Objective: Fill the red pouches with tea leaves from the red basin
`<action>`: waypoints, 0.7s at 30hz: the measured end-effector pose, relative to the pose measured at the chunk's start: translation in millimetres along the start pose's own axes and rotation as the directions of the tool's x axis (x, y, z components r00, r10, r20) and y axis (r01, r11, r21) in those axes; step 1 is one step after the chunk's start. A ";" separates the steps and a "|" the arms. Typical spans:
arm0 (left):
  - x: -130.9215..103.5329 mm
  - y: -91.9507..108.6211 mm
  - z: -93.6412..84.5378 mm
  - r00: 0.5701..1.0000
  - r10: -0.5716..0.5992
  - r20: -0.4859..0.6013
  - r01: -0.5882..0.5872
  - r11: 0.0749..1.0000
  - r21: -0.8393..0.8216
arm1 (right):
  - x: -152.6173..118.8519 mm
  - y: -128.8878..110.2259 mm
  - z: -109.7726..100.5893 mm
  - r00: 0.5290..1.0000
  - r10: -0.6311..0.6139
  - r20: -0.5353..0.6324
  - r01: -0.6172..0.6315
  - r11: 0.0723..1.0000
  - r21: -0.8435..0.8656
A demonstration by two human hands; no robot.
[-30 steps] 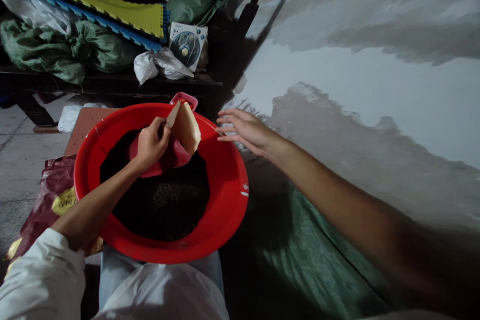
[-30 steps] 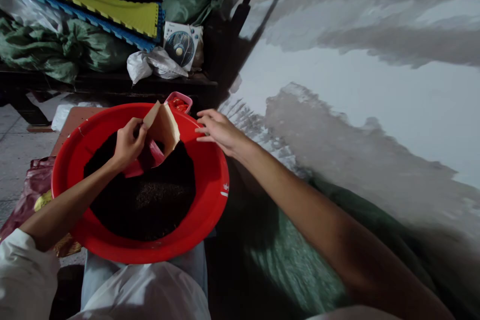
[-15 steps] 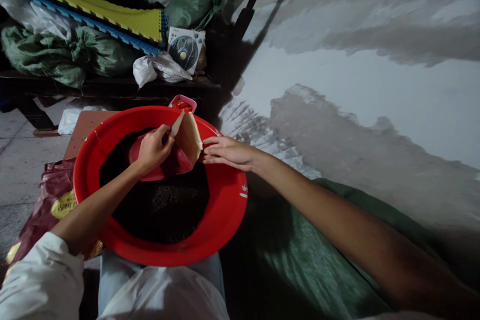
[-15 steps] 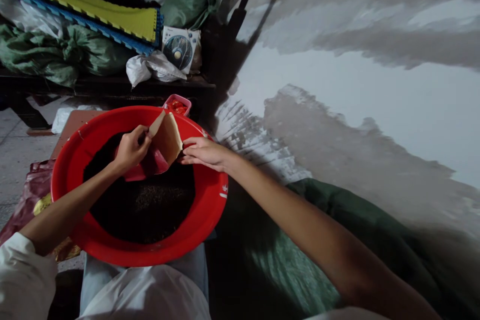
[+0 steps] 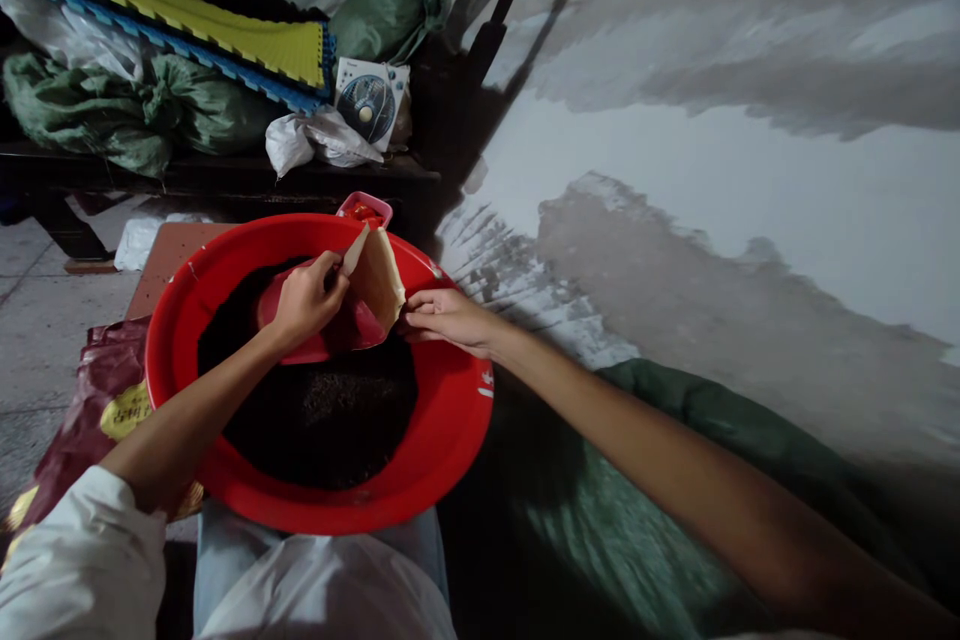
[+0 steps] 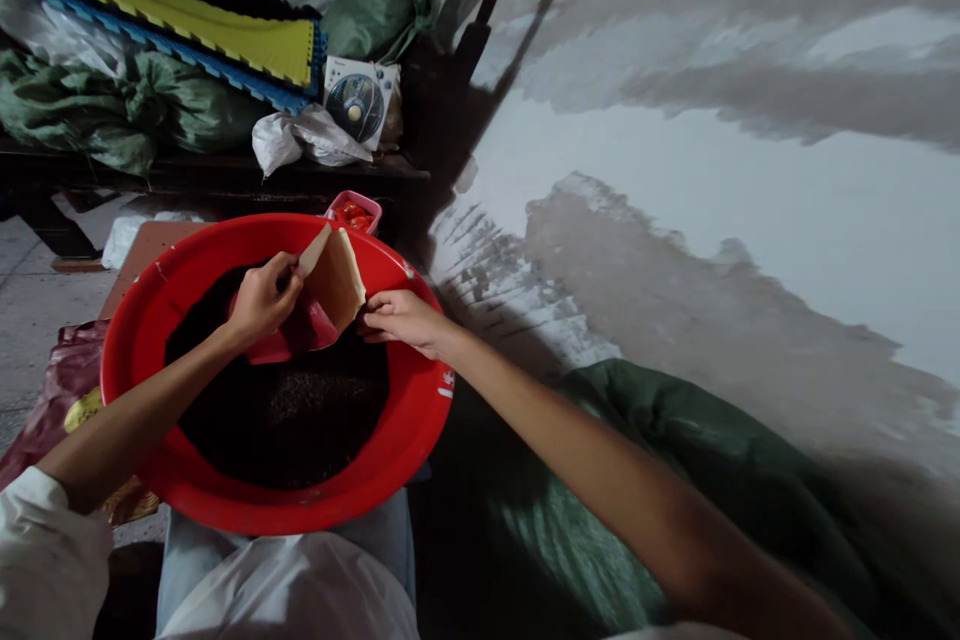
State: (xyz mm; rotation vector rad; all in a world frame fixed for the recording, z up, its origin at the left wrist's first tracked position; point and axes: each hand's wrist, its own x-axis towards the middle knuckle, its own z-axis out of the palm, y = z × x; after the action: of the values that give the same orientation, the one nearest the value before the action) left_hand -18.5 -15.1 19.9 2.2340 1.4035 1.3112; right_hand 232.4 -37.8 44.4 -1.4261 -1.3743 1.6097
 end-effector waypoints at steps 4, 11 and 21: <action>0.3 1.0 -0.5 1.000 -0.004 0.011 0.004 1.000 0.002 | 1.7 5.8 -0.1 1.000 -0.012 0.004 0.012 1.000 -0.017; -0.5 -0.6 0.5 1.000 0.013 0.002 -0.013 1.000 0.020 | 4.6 17.8 -2.4 0.992 -0.123 0.012 0.123 0.981 -0.151; -0.3 -0.4 0.4 1.000 0.004 0.014 -0.004 1.000 0.003 | -4.5 30.3 5.5 0.965 -0.259 0.043 0.262 0.939 -0.224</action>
State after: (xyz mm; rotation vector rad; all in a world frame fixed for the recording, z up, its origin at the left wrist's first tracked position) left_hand -18.5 -15.0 19.3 2.2449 1.3973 1.2935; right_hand 234.5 -52.8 17.1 -1.2941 -1.7214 1.3271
